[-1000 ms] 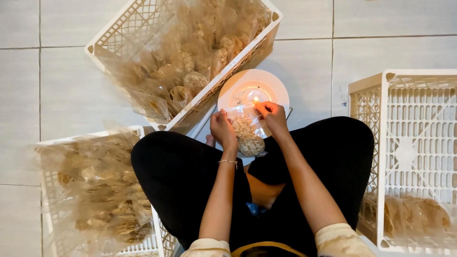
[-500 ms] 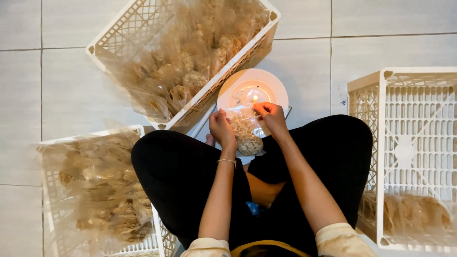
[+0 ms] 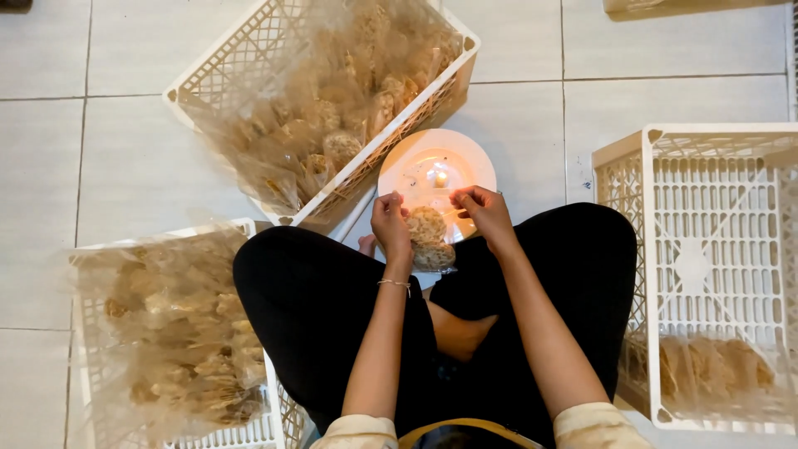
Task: Sealing plastic bags containing snacks using a candle flame
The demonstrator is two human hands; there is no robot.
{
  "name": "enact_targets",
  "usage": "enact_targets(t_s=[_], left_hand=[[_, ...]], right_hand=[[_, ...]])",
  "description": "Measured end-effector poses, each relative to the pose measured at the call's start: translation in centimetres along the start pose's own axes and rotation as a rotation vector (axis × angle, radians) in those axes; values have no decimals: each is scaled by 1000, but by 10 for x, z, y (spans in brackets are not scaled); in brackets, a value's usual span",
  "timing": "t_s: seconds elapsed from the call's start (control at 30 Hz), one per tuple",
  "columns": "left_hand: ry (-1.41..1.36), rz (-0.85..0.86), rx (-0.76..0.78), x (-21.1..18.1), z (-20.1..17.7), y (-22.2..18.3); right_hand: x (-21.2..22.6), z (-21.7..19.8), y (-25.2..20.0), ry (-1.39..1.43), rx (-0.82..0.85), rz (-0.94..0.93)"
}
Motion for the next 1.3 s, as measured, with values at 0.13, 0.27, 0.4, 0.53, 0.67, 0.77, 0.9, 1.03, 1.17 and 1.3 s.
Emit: enact_targets(t_s=[0.13,0.27,0.4,0.53,0.67,0.77,0.9,1.03,1.17,1.3], left_hand=[[-1,20,30,-4,2,0],[26,18,46,-4,3,1],[-6,47,62,7,5,4],[-17,53,85,7,6,5],[68,56,83,2,6,3],[90,52,78,5,5,4],[123,62,82,2,5,2],[81,83,97,2,7,0],[93,82,101,4,8,0],[132,72,99,2,8,-1]], right_hand=[[6,-4,-6,-17,4,-22],[10,-10,-9,13,-13,-62],[16,-12,-13,61,-39,-118],[15,-15,-12,66,-78,-132],[5,-21,-8,4,-105,-152],[9,-23,-9,3,-108,-204],[22,-15,-18,128,-39,-200],[0,-24,-4,117,-45,-232],[2,-25,-3,102,-38,-239],[11,-19,-8,149,-19,-256]])
Point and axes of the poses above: each hand's wrist, its own y-axis towards the middle knuckle, its own z-axis out of the palm, x = y × z, the point moved 6 cm from there along y, towards the middle knuckle, and after that the axes turned 15 degrees about x, right-handed, at the moved point
